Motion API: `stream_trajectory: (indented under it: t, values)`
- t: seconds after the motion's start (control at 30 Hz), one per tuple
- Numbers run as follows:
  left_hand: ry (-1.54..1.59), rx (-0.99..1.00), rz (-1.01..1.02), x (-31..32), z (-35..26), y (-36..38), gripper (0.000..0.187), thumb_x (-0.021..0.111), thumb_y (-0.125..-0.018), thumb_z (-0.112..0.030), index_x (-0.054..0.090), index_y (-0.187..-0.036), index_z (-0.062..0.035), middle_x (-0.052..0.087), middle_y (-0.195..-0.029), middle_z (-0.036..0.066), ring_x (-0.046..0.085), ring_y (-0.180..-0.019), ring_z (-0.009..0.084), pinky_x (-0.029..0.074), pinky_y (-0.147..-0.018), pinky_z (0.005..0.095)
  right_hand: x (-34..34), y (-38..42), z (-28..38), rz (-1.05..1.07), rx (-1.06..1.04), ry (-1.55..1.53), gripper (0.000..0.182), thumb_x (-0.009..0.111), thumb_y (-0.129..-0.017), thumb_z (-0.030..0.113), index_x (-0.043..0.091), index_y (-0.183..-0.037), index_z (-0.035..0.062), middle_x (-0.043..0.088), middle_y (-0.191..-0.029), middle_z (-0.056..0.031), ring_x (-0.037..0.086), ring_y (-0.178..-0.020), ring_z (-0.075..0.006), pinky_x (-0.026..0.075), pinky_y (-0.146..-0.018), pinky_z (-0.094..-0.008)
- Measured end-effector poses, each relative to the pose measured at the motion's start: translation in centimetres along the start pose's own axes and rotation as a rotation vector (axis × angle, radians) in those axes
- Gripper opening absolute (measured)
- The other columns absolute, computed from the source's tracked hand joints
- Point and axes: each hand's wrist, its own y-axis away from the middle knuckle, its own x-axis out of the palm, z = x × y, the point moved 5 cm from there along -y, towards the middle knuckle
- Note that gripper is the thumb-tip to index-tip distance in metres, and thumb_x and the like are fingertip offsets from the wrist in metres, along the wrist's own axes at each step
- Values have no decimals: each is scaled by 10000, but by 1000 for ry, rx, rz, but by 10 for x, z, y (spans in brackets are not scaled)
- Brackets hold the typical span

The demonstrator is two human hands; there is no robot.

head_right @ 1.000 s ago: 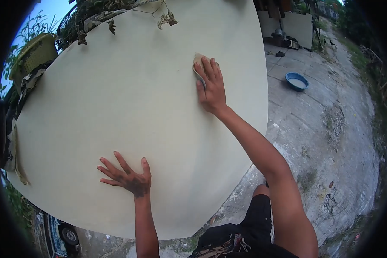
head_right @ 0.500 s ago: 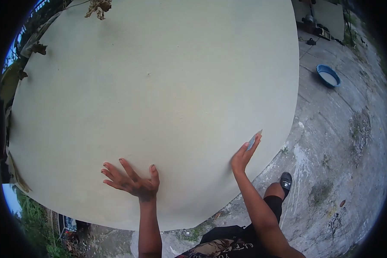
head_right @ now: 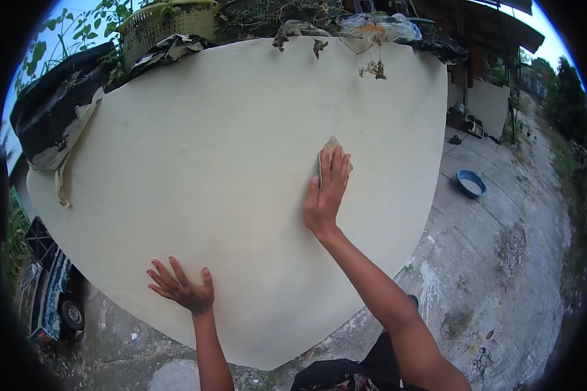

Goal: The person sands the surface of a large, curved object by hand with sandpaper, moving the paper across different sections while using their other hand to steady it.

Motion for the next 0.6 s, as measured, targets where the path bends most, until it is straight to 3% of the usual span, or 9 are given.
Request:
stream_trajectory:
  t: [0.13, 0.2, 0.23, 0.3, 0.4, 0.5, 0.53, 0.6]
  values:
    - [2, 9, 12, -3, 20, 30, 759, 498, -966, -615, 390, -1565, -160, 304, -1646, 215, 214, -1536, 470, 100, -1208, 688, 52, 33, 129, 245, -372, -38, 636, 522, -994, 156, 354, -1607, 181, 243, -1691, -141, 112, -1568, -448, 40, -1248, -589]
    - [-7, 11, 28, -1, 21, 32, 754, 483, -970, -631, 406, -1551, -157, 324, -1635, 217, 220, -1533, 471, 113, -1209, 685, 73, 66, 166, 453, -564, -42, 659, 611, -962, 225, 400, -1585, 272, 310, -1673, -74, 204, -1563, -386, 76, -1266, -565]
    - [2, 14, 31, -3, 22, 34, 754, 483, -970, -631, 406, -1551, -157, 324, -1635, 217, 220, -1533, 471, 113, -1209, 685, 77, 75, 168, 453, -558, -34, 659, 611, -962, 225, 400, -1585, 272, 310, -1673, -74, 204, -1563, -386, 76, -1266, -565]
    - [18, 22, 8, -3, 21, 29, 743, 492, -970, -621, 414, -1545, -158, 334, -1630, 212, 228, -1531, 468, 118, -1211, 681, 89, 89, 170, 458, -767, 35, 693, 669, -910, 279, 430, -1557, 355, 343, -1661, -3, 263, -1556, -302, 107, -1285, -526]
    - [28, 18, 17, -4, 21, 30, 737, 516, -963, -604, 419, -1540, -156, 335, -1630, 207, 225, -1532, 466, 123, -1211, 681, 74, 66, 146, 396, -797, 115, 724, 687, -873, 287, 438, -1545, 387, 367, -1649, 34, 281, -1552, -262, 117, -1294, -498]
    - [21, 35, 35, -7, 21, 26, 761, 551, -955, -568, 384, -1571, -153, 278, -1656, 206, 200, -1542, 458, 125, -1214, 674, 42, 33, 96, 321, -537, 174, 686, 632, -884, 128, 486, -1532, 300, 370, -1643, -81, 249, -1554, -364, 131, -1269, -519]
    - [33, 44, 36, -8, 20, 24, 761, 551, -955, -568, 384, -1571, -153, 278, -1656, 206, 200, -1542, 458, 125, -1214, 674, 31, 26, 74, 196, -425, 147, 670, 601, -905, 105, 469, -1545, 252, 346, -1649, -118, 233, -1551, -401, 127, -1258, -553]
    - [43, -181, 22, -12, 26, 18, 809, 587, -941, -536, 337, -1604, -147, 208, -1681, 208, 167, -1553, 452, 117, -1217, 666, 16, 32, 33, -29, -89, 81, 668, 594, -912, 100, 455, -1552, 234, 329, -1655, -125, 232, -1546, -419, 141, -1243, -587]
